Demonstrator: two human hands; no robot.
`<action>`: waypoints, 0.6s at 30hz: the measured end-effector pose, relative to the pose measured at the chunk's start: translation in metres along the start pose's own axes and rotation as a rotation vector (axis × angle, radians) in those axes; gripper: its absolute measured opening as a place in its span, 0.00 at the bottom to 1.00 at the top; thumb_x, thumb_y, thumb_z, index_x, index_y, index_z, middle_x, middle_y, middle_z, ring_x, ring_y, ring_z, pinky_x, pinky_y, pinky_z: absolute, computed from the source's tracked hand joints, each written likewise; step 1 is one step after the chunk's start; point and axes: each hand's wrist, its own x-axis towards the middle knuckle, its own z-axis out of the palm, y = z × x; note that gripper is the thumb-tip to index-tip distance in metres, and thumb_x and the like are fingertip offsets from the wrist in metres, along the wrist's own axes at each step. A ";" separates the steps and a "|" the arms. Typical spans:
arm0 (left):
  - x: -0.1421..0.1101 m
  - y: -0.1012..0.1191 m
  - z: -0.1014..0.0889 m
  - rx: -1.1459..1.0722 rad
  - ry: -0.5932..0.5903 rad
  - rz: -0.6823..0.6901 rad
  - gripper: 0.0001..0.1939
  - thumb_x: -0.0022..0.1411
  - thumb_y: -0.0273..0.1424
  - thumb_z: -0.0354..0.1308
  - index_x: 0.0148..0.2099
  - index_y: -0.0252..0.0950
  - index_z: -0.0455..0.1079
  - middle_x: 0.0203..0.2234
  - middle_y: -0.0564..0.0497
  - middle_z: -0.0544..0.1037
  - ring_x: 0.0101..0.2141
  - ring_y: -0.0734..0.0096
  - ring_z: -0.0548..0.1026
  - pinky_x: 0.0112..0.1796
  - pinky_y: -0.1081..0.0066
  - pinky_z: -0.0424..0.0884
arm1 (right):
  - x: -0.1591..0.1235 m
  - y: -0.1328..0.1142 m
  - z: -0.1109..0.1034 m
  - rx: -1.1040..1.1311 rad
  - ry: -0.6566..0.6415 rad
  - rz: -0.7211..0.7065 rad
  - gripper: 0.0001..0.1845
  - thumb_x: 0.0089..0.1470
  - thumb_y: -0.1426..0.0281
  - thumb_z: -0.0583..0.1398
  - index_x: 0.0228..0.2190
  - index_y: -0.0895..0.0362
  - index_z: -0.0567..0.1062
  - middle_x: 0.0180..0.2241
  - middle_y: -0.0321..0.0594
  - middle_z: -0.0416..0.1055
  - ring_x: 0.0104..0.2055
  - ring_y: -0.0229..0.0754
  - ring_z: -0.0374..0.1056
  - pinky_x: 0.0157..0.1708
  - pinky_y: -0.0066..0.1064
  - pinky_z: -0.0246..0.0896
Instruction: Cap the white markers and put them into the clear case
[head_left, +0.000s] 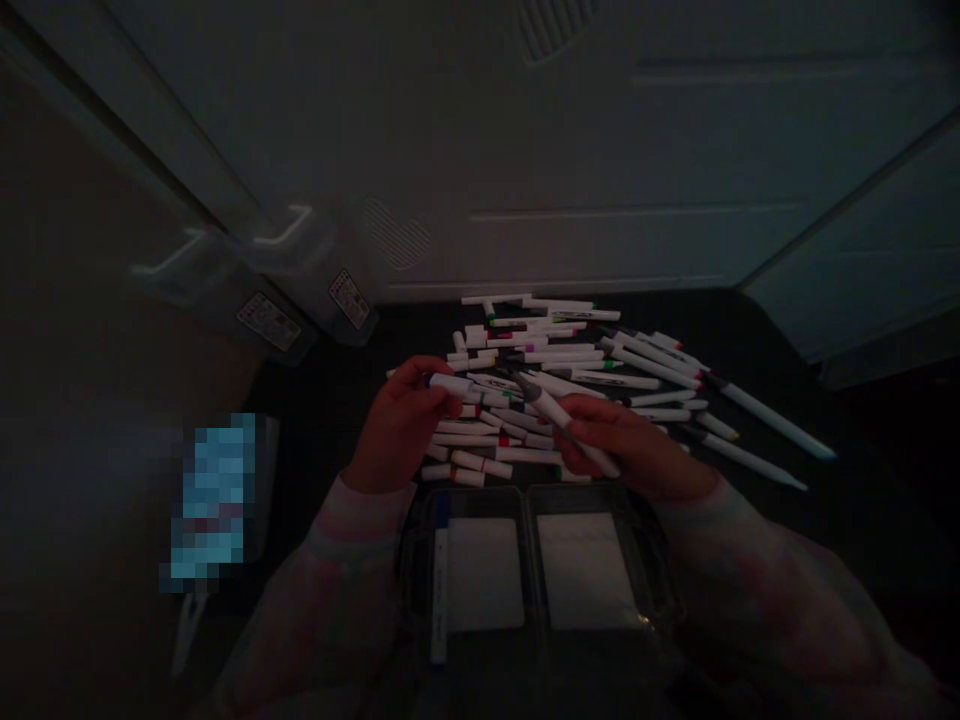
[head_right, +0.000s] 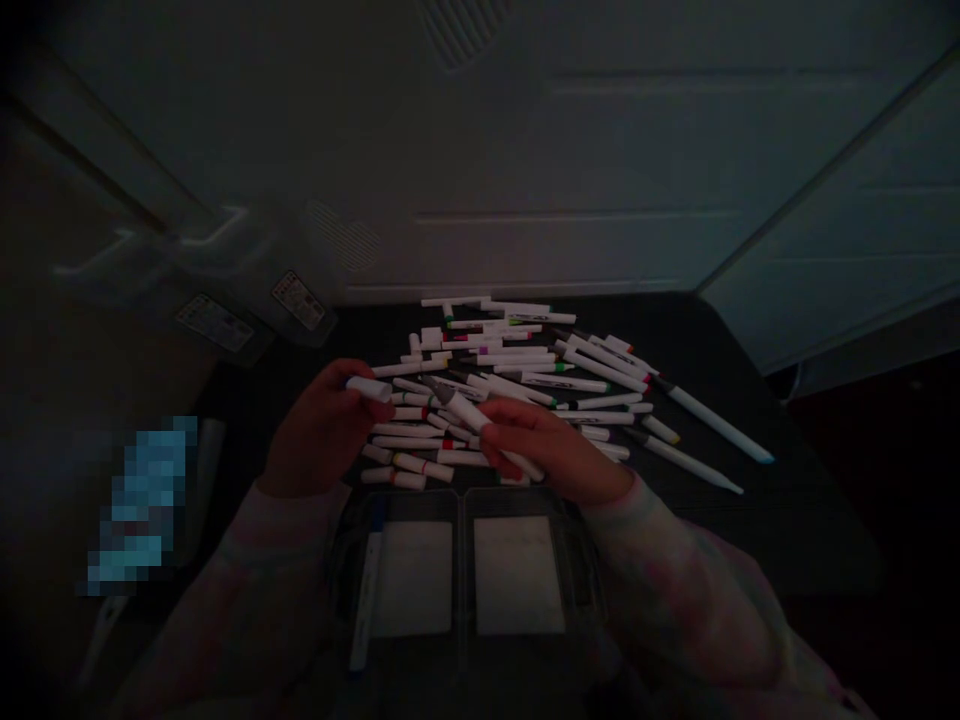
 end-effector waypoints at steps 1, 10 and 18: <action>0.000 0.000 0.000 0.010 0.006 -0.003 0.10 0.43 0.28 0.61 0.32 0.35 0.68 0.20 0.58 0.71 0.21 0.80 0.68 0.26 0.77 0.64 | 0.000 0.000 0.000 -0.003 0.004 0.004 0.12 0.51 0.63 0.59 0.33 0.59 0.68 0.20 0.32 0.62 0.18 0.29 0.53 0.17 0.24 0.41; 0.004 -0.003 0.002 0.096 0.057 0.009 0.10 0.42 0.28 0.61 0.31 0.34 0.66 0.20 0.57 0.71 0.20 0.79 0.69 0.25 0.77 0.63 | 0.002 -0.004 0.004 -0.269 0.095 -0.074 0.10 0.53 0.65 0.57 0.32 0.59 0.69 0.22 0.32 0.61 0.21 0.30 0.54 0.21 0.25 0.48; -0.032 0.019 -0.024 0.500 0.203 0.143 0.11 0.45 0.28 0.62 0.33 0.37 0.65 0.26 0.56 0.72 0.29 0.74 0.71 0.31 0.75 0.65 | 0.003 -0.007 -0.005 -0.330 0.440 -0.140 0.10 0.49 0.63 0.59 0.33 0.55 0.70 0.23 0.34 0.64 0.24 0.35 0.58 0.23 0.27 0.51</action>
